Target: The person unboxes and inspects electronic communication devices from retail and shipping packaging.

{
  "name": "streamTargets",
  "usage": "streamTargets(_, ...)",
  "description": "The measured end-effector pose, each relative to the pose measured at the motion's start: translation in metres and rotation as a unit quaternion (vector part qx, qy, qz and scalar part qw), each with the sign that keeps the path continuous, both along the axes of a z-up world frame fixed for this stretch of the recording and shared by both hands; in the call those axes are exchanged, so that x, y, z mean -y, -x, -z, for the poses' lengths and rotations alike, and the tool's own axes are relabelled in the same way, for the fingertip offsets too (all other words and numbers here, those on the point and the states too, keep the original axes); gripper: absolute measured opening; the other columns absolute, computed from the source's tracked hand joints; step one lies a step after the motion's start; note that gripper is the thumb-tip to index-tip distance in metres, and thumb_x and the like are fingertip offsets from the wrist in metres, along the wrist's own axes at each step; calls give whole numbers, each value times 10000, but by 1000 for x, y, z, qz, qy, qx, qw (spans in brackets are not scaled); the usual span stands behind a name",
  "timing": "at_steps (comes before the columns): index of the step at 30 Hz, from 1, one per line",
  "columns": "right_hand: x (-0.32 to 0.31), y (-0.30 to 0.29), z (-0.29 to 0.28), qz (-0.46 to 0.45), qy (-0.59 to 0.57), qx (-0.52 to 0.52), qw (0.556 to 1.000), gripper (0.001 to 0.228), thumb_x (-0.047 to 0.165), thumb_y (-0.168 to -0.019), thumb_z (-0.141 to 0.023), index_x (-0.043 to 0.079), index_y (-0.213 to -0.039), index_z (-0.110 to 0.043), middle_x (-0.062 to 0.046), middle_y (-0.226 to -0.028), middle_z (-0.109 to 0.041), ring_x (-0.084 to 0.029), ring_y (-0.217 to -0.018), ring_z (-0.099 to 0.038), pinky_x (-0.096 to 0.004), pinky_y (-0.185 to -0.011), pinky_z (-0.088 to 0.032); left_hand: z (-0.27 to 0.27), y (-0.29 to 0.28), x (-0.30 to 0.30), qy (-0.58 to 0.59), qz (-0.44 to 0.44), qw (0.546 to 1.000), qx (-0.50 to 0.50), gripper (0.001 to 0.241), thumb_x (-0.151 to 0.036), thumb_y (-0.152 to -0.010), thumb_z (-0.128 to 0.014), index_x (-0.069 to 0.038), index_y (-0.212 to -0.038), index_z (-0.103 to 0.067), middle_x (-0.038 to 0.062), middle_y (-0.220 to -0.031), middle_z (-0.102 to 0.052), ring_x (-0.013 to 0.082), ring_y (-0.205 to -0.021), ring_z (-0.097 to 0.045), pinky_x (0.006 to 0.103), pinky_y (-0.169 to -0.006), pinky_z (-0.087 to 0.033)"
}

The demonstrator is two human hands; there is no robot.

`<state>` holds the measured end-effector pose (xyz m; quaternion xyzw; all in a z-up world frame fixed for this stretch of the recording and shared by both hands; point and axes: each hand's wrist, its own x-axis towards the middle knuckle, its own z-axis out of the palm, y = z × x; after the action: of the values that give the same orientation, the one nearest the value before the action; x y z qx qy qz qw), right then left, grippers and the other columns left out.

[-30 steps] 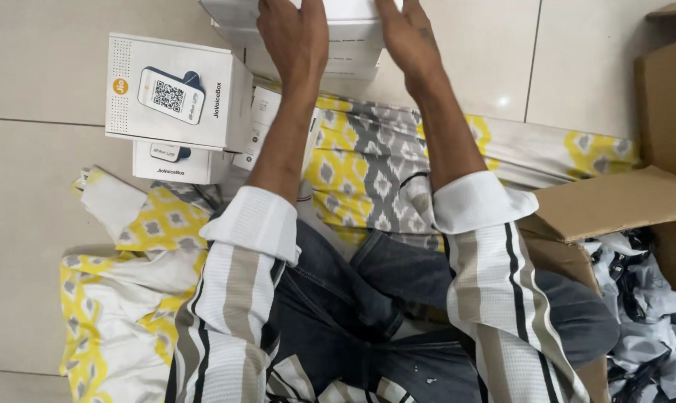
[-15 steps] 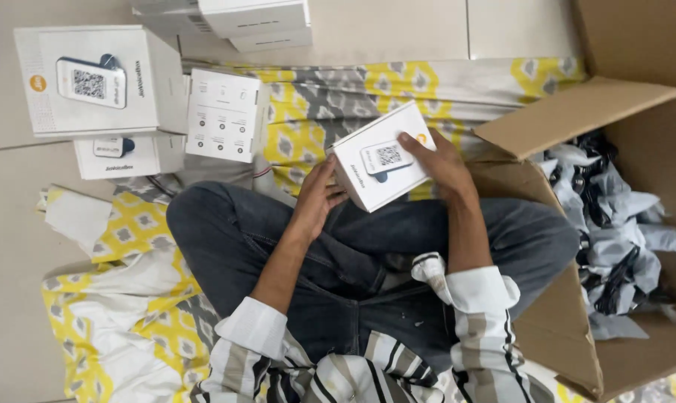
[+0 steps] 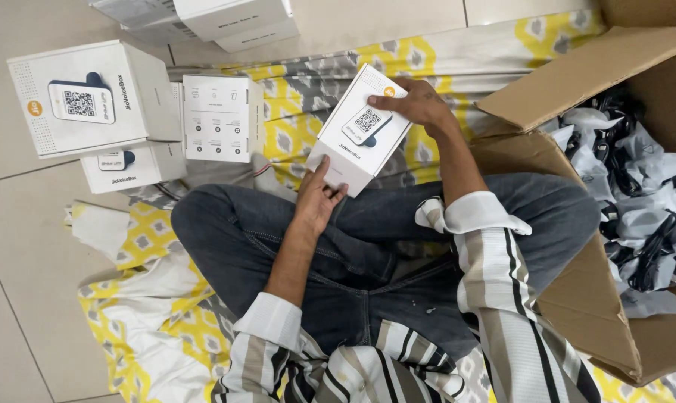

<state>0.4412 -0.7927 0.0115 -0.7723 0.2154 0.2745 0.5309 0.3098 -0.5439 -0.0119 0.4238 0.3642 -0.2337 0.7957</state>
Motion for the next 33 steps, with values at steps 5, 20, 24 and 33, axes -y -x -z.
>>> streamTargets(5, -3, 1, 8, -64, 62, 64, 994, 905, 532, -620, -926, 79, -1352, -646, -165, -1127, -760, -263, -997, -739, -433, -954, -550, -20, 34, 4, -22, -14, 1000, 6, 412, -220, -872, -748, -109, -1244, -610, 29, -1059, -660, 143, -901, -633, 303, -651, -550)
streamTargets(20, 5, 37, -32, -102, -133, 156, 973, 965, 825, -909, -269, 129, -1555, -437, -134, -1619, -428, -338, -1499, -359, -500, -1211, -283, -115, 27, 67, 95, 17, 957, 273, 608, -243, -919, -749, -75, -1424, -454, 95, -1347, -568, 229, -1245, -573, 432, -1043, -530)
streamTargets(24, 12, 64, -69, -111, -93, 207, 968, 990, 821, -909, -266, 112, -1584, -413, -142, -1671, -318, -340, -1545, -277, -504, -1231, -252, -129, -9, 33, -386, 267, 659, 588, 845, -294, -854, -831, -11, -1519, -392, 286, -1510, -449, 437, -1394, -435, 543, -1166, -370)
streamTargets(33, 2, 104, -13, 88, 100, 302, 944, 320, 354, -1058, -662, 60, -1183, -662, -103, -1165, -737, -214, -1062, -730, -373, -971, -619, -75, -122, 40, -578, 376, 487, 536, 777, -18, -844, -644, -181, -1573, -430, 117, -1505, -556, 356, -1160, -523, 519, -999, -436)
